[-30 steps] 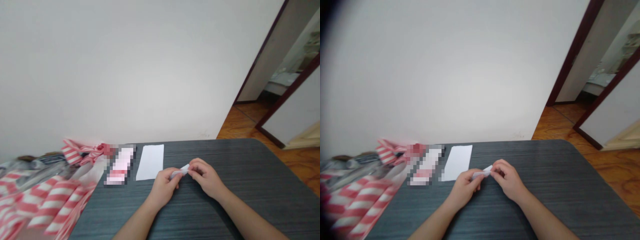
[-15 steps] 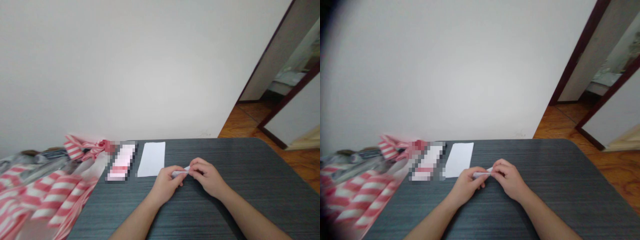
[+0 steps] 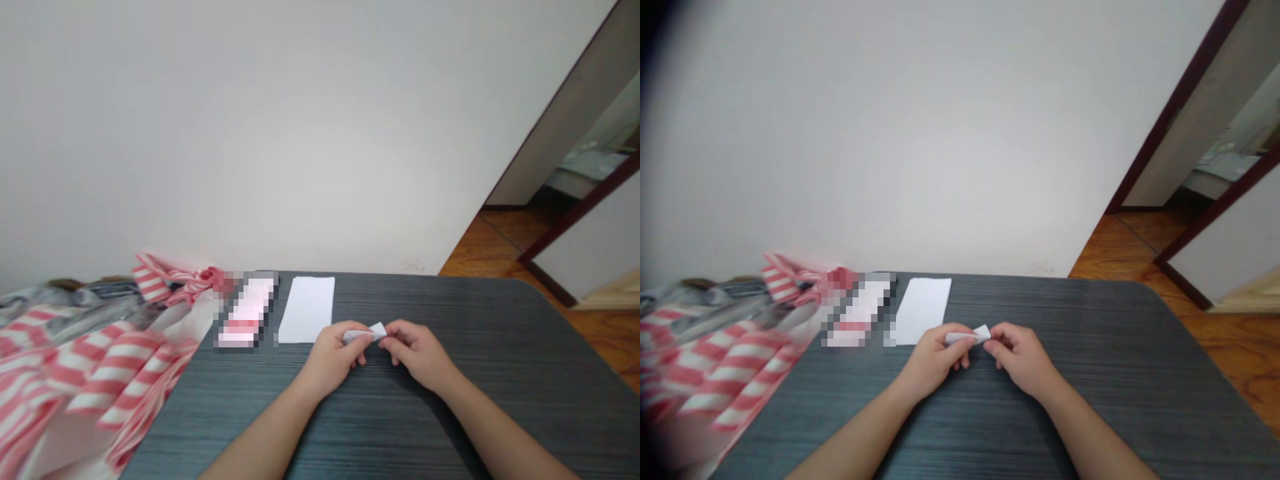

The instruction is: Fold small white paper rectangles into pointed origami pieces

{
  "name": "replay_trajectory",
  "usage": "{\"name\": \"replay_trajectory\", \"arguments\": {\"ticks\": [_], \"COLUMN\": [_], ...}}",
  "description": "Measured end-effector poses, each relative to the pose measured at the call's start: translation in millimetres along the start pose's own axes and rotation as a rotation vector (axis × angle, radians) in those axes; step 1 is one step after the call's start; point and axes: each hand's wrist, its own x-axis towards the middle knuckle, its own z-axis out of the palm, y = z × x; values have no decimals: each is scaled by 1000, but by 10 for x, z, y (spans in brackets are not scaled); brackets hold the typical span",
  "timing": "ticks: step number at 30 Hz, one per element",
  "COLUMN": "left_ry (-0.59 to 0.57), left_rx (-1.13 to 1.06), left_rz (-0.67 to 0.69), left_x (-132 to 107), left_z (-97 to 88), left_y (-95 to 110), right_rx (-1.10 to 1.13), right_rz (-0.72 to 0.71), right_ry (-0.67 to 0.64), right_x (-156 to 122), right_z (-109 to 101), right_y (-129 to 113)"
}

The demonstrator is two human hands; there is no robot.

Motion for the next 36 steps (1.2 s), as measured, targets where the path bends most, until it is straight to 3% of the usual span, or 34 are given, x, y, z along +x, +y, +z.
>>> {"name": "replay_trajectory", "arguments": {"ticks": [15,27,36], "left_ry": [-13,-29,-50], "left_rx": [21,-28,-103], "left_rz": [17,-34,-72], "left_x": [2,1,13], "left_z": [8,6,0], "left_y": [-33,5,22], "right_rx": [-136,-20,-87], "right_rz": [-64,-16,-42], "right_ry": [10,-13,-31], "right_x": [-11,-13,-35], "right_z": [-7,4,-15], "right_y": [-60,25,-27]}}
